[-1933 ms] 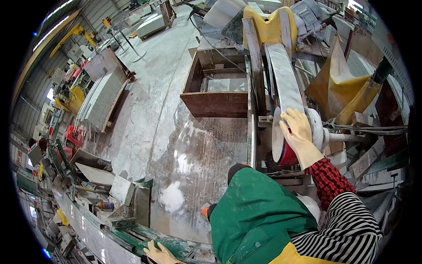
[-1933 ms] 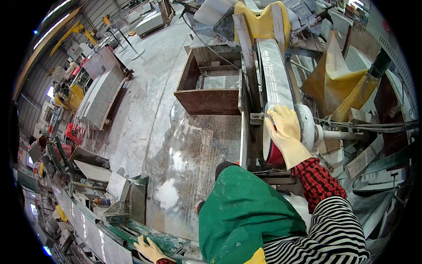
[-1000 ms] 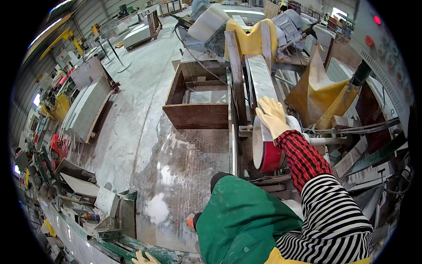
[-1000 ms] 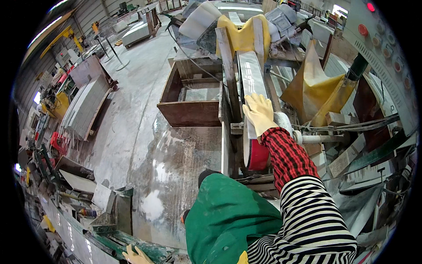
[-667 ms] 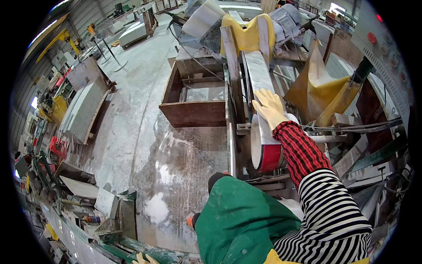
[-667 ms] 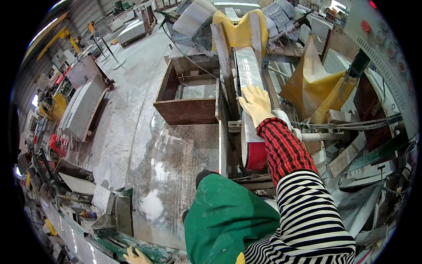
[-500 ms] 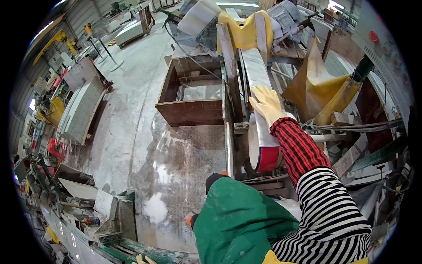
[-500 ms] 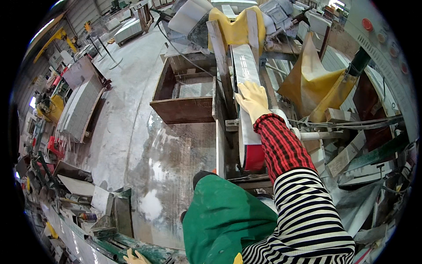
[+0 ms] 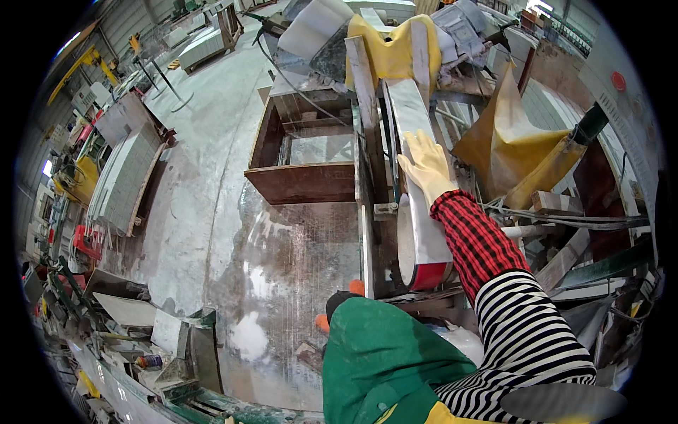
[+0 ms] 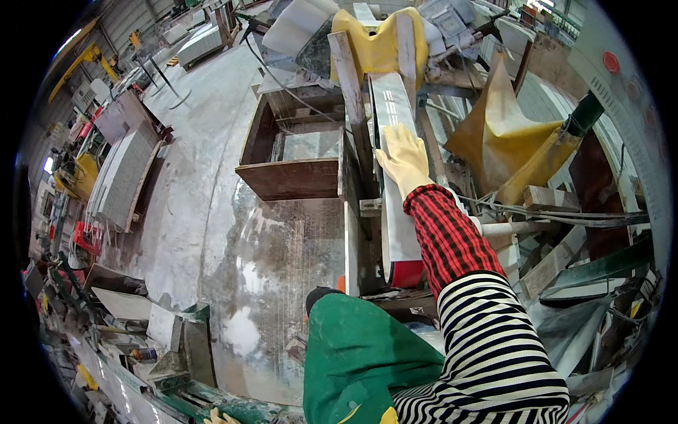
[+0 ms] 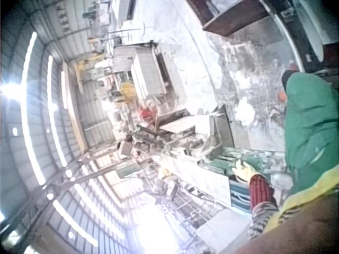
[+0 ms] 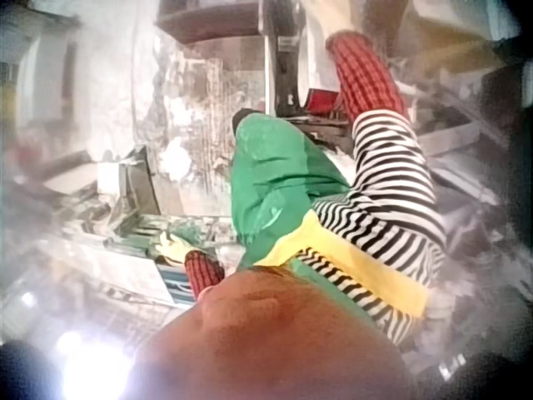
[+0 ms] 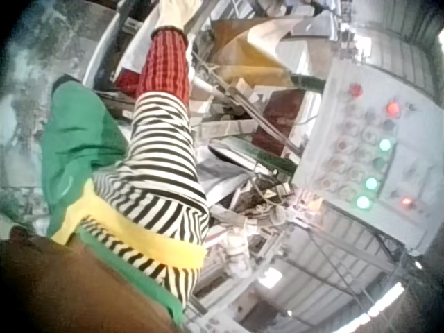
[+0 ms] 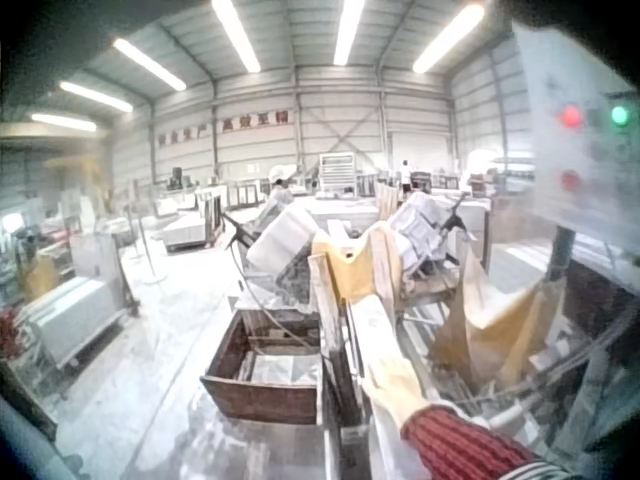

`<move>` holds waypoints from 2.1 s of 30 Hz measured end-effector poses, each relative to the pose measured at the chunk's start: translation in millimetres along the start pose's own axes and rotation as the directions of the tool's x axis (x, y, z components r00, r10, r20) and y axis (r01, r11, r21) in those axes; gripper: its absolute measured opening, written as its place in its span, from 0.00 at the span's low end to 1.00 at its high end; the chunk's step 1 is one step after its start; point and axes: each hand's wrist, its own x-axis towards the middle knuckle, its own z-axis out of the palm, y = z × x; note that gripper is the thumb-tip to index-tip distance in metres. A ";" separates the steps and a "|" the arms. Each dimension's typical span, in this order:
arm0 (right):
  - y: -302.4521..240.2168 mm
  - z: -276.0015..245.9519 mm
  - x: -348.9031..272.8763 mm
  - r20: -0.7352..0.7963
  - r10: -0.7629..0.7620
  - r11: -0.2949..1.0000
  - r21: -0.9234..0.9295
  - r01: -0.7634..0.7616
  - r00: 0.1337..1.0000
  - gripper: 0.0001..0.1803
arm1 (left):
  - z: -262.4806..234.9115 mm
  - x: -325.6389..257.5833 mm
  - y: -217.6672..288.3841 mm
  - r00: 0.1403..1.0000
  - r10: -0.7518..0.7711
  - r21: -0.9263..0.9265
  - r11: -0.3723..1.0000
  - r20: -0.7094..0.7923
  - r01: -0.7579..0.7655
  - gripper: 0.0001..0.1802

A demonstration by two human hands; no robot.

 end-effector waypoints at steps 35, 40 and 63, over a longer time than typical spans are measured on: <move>-31.5 -89.4 -163.7 0.355 0.340 0.714 0.505 -0.485 0.871 0.51 | -18.7 -7.7 32.6 0.925 0.133 0.060 0.991 -0.356 -0.119 0.14; -79.3 -110.4 -147.9 0.500 0.151 0.491 0.711 -0.504 0.853 0.49 | -38.4 -14.4 122.7 0.980 -0.150 -0.490 0.869 -0.132 0.067 0.22; -495.9 -148.6 -218.5 -0.002 -0.963 -0.166 0.792 0.587 -0.270 0.41 | -139.7 -76.4 16.5 0.678 -0.673 -0.863 -0.493 0.296 -0.112 0.20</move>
